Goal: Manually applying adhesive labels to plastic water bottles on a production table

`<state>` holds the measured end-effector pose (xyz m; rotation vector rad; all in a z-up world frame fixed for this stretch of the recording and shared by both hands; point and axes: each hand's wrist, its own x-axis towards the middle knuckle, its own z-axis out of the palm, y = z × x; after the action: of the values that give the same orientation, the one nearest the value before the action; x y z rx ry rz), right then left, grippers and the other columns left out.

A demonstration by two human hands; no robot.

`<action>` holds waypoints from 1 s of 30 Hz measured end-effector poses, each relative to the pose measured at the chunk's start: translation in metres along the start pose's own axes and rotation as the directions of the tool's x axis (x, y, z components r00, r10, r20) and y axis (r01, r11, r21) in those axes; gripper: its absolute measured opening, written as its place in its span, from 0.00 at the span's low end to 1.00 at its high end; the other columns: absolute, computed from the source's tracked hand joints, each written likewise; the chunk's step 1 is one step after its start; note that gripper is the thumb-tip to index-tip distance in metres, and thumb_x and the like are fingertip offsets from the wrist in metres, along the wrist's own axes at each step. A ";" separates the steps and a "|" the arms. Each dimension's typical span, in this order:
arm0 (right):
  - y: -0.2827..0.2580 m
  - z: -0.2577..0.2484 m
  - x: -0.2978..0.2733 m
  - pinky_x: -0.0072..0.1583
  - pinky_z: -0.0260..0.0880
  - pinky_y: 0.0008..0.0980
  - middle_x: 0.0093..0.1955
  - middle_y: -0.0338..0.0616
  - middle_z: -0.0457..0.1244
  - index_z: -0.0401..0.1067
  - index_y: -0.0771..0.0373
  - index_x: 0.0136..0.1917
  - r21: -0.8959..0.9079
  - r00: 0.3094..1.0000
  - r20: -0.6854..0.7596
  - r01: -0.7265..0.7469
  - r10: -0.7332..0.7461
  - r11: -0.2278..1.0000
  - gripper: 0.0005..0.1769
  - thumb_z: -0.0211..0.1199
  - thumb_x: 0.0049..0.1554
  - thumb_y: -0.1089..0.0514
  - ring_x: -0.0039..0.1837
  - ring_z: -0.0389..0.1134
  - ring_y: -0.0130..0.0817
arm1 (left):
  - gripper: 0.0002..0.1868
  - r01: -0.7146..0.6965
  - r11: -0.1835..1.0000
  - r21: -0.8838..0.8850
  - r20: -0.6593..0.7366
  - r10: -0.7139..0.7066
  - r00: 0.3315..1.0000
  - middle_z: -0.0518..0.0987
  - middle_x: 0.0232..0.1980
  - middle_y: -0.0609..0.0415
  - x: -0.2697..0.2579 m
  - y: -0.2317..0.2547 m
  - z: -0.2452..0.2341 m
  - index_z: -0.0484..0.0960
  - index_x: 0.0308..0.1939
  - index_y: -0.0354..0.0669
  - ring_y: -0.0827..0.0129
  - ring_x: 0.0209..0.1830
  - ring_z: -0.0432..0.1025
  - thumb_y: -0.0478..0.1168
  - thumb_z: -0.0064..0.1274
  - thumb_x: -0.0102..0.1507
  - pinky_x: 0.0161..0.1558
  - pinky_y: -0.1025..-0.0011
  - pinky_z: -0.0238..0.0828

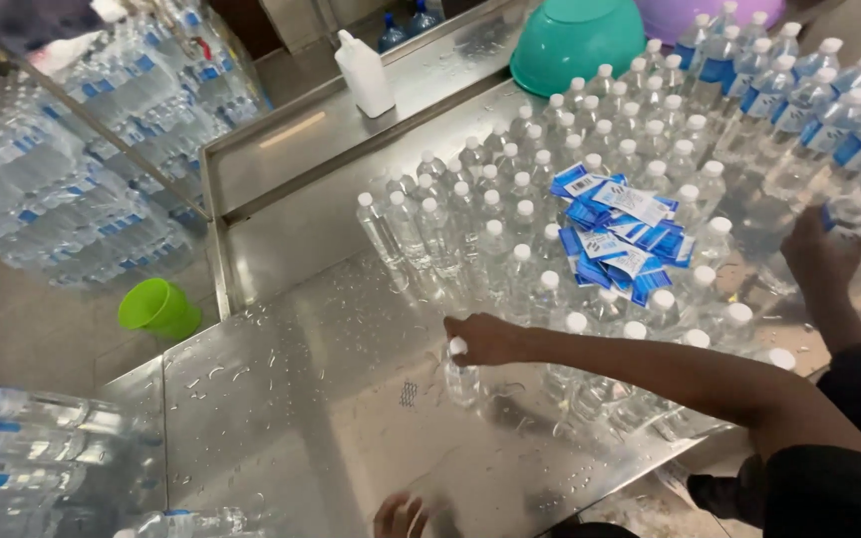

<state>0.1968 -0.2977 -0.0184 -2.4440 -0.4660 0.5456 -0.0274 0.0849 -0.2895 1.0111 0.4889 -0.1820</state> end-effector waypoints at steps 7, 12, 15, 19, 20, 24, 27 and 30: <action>-0.043 0.029 -0.049 0.42 0.68 0.43 0.33 0.44 0.65 0.59 0.63 0.73 -0.150 0.980 0.171 0.125 -0.099 0.981 0.30 0.60 0.66 0.45 0.33 0.66 0.44 | 0.22 0.260 0.931 0.257 0.584 -0.365 0.725 0.90 0.54 0.29 -0.095 0.055 0.273 0.86 0.56 0.26 0.37 0.54 0.87 0.42 0.63 0.64 0.56 0.45 0.90; -0.078 -0.027 -0.071 0.62 0.68 0.52 0.54 0.52 0.70 0.49 0.58 0.87 -0.272 0.998 0.014 0.063 -0.062 0.960 0.45 0.49 0.69 0.29 0.51 0.73 0.53 | 0.52 0.403 0.901 0.159 0.904 -0.298 0.308 0.63 0.85 0.57 -0.113 0.048 0.371 0.56 0.85 0.59 0.55 0.87 0.57 0.31 0.66 0.61 0.86 0.48 0.53; -0.111 -0.079 -0.098 0.43 0.65 0.30 0.38 0.35 0.64 0.63 0.55 0.81 0.250 0.965 -0.256 0.015 0.051 0.968 0.33 0.56 0.69 0.39 0.37 0.62 0.28 | 0.67 0.233 0.905 0.355 0.914 -0.388 0.116 0.57 0.85 0.49 -0.132 0.051 0.397 0.41 0.88 0.57 0.57 0.86 0.55 0.37 0.69 0.52 0.89 0.58 0.50; -0.069 -0.105 -0.102 0.50 0.83 0.33 0.45 0.46 0.74 0.71 0.61 0.72 0.618 0.870 -0.478 0.232 0.124 0.751 0.18 0.54 0.71 0.62 0.45 0.77 0.34 | 0.66 0.157 0.872 0.463 0.871 -0.481 0.103 0.54 0.89 0.55 -0.144 0.038 0.406 0.41 0.88 0.52 0.63 0.89 0.52 0.38 0.65 0.51 0.83 0.60 0.59; -0.065 -0.108 -0.111 0.50 0.81 0.35 0.42 0.46 0.71 0.74 0.64 0.67 0.720 0.795 -0.559 0.325 0.236 0.614 0.18 0.58 0.67 0.55 0.42 0.74 0.35 | 0.55 0.256 0.889 0.379 0.871 -0.436 0.225 0.66 0.75 0.57 -0.130 0.029 0.404 0.56 0.81 0.50 0.67 0.76 0.63 0.34 0.68 0.53 0.71 0.67 0.67; -0.008 -0.104 -0.122 0.53 0.83 0.34 0.49 0.49 0.73 0.75 0.68 0.66 0.659 0.630 -0.676 0.284 0.383 0.696 0.24 0.56 0.69 0.46 0.48 0.78 0.40 | 0.53 0.343 0.939 0.039 0.917 -0.170 0.360 0.62 0.86 0.42 -0.114 0.081 0.408 0.59 0.82 0.37 0.51 0.85 0.61 0.47 0.75 0.61 0.84 0.58 0.58; 0.097 -0.117 -0.113 0.50 0.78 0.50 0.65 0.53 0.73 0.80 0.63 0.67 0.137 0.393 -0.901 -0.146 0.184 0.980 0.16 0.63 0.69 0.58 0.50 0.78 0.51 | 0.39 0.251 0.964 0.086 0.707 -0.237 0.667 0.76 0.77 0.31 -0.095 0.107 0.363 0.75 0.72 0.27 0.43 0.76 0.74 0.44 0.69 0.61 0.75 0.53 0.75; 0.186 -0.139 -0.107 0.81 0.55 0.61 0.81 0.65 0.60 0.62 0.68 0.82 -0.068 0.539 -0.776 -0.589 0.329 0.805 0.36 0.64 0.66 0.52 0.84 0.56 0.62 | 0.24 0.159 0.964 0.215 0.307 -0.221 0.926 0.86 0.40 0.45 -0.067 0.095 0.298 0.89 0.52 0.31 0.66 0.26 0.74 0.50 0.67 0.63 0.34 0.68 0.69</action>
<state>0.2094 -0.5520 0.0006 -2.8278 0.5186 -0.4116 0.0401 -0.1227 -0.0550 1.0890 0.2664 -0.5721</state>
